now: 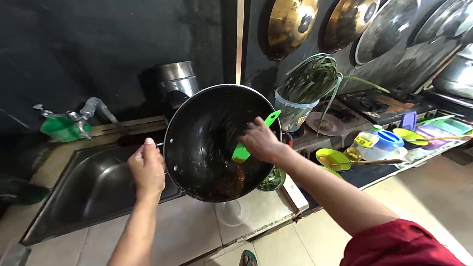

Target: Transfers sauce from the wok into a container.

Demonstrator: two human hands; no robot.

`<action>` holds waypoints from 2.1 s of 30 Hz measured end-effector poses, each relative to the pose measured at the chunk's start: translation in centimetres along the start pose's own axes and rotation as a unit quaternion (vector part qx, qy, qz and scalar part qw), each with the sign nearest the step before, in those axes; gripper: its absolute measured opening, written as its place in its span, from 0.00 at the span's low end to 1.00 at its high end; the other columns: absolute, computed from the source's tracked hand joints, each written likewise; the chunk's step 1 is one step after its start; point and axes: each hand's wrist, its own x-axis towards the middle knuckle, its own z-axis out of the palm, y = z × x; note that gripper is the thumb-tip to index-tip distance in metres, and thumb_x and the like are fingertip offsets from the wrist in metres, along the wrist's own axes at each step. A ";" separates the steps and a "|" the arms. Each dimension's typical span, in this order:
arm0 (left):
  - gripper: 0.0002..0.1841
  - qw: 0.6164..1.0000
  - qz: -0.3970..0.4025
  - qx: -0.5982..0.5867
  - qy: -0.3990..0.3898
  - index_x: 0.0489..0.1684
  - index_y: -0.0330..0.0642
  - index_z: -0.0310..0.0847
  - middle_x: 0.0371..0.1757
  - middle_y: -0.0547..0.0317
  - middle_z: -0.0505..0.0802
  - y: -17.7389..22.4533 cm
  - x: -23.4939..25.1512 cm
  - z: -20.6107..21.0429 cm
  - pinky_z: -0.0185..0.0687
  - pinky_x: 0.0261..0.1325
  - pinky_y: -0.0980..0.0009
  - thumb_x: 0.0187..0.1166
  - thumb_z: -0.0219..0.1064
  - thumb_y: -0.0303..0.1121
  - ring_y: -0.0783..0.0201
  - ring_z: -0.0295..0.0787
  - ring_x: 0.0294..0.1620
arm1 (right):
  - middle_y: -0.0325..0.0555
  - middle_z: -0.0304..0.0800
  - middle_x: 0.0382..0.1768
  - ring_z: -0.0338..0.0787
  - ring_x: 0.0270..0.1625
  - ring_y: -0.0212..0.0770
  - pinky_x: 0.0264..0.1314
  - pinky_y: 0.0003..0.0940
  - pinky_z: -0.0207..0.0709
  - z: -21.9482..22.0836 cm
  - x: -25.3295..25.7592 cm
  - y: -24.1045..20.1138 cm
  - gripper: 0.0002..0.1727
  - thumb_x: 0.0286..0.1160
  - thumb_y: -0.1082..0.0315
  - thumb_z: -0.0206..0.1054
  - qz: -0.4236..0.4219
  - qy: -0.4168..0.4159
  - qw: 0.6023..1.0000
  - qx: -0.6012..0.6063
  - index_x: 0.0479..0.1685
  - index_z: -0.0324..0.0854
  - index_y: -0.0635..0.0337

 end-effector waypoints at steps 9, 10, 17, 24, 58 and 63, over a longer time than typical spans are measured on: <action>0.21 1.000 -0.013 -0.005 0.004 0.20 0.58 0.65 0.13 0.78 0.63 -0.4 0.0 -0.2 0.57 0.15 0.80 0.92 0.50 0.49 0.78 0.56 0.10 | 0.50 0.91 0.37 0.87 0.52 0.54 0.68 0.56 0.66 0.2 -0.3 2.8 0.11 0.79 0.75 0.60 0.079 -0.044 0.994 -0.064 0.51 0.88 0.57; 0.21 1.000 -0.013 -0.005 0.004 0.20 0.59 0.65 0.13 0.78 0.63 -0.5 0.0 -0.2 0.57 0.16 0.80 0.92 0.50 0.49 0.79 0.57 0.10 | 0.50 0.91 0.37 0.88 0.52 0.54 0.69 0.56 0.66 0.4 -0.4 2.7 0.11 0.79 0.75 0.61 0.081 -0.048 0.994 -0.062 0.52 0.87 0.57; 0.21 1.000 -0.017 -0.001 0.001 0.20 0.58 0.64 0.13 0.78 0.63 -0.7 0.2 -0.3 0.58 0.16 0.80 0.92 0.50 0.48 0.78 0.57 0.10 | 0.50 0.92 0.36 0.89 0.51 0.54 0.69 0.56 0.66 1.6 -0.4 2.8 0.11 0.79 0.75 0.60 0.079 -0.042 0.995 -0.049 0.53 0.86 0.59; 0.21 1.000 -0.028 0.011 -0.008 0.22 0.56 0.63 0.13 0.77 0.63 -0.2 -0.3 -0.5 0.59 0.16 0.79 0.92 0.48 0.49 0.77 0.56 0.10 | 0.51 0.93 0.39 0.89 0.55 0.55 0.73 0.57 0.65 1.8 0.0 2.5 0.13 0.79 0.76 0.60 0.086 -0.047 0.995 -0.035 0.55 0.86 0.58; 0.20 1.000 -0.021 0.021 0.008 0.23 0.56 0.65 0.14 0.77 0.64 -0.3 -1.4 -1.8 0.61 0.17 0.78 0.92 0.49 0.49 0.77 0.58 0.11 | 0.49 0.93 0.39 0.89 0.53 0.54 0.73 0.59 0.63 2.5 0.3 1.2 0.10 0.79 0.68 0.63 0.092 -0.063 0.994 0.001 0.50 0.88 0.55; 0.21 1.000 0.001 0.017 0.013 0.21 0.58 0.65 0.14 0.78 0.64 -0.3 -1.4 -1.5 0.59 0.17 0.79 0.92 0.50 0.49 0.78 0.57 0.11 | 0.48 0.94 0.42 0.89 0.55 0.54 0.74 0.61 0.64 3.7 -0.4 -0.7 0.11 0.78 0.61 0.68 0.028 -0.076 0.996 0.042 0.51 0.89 0.52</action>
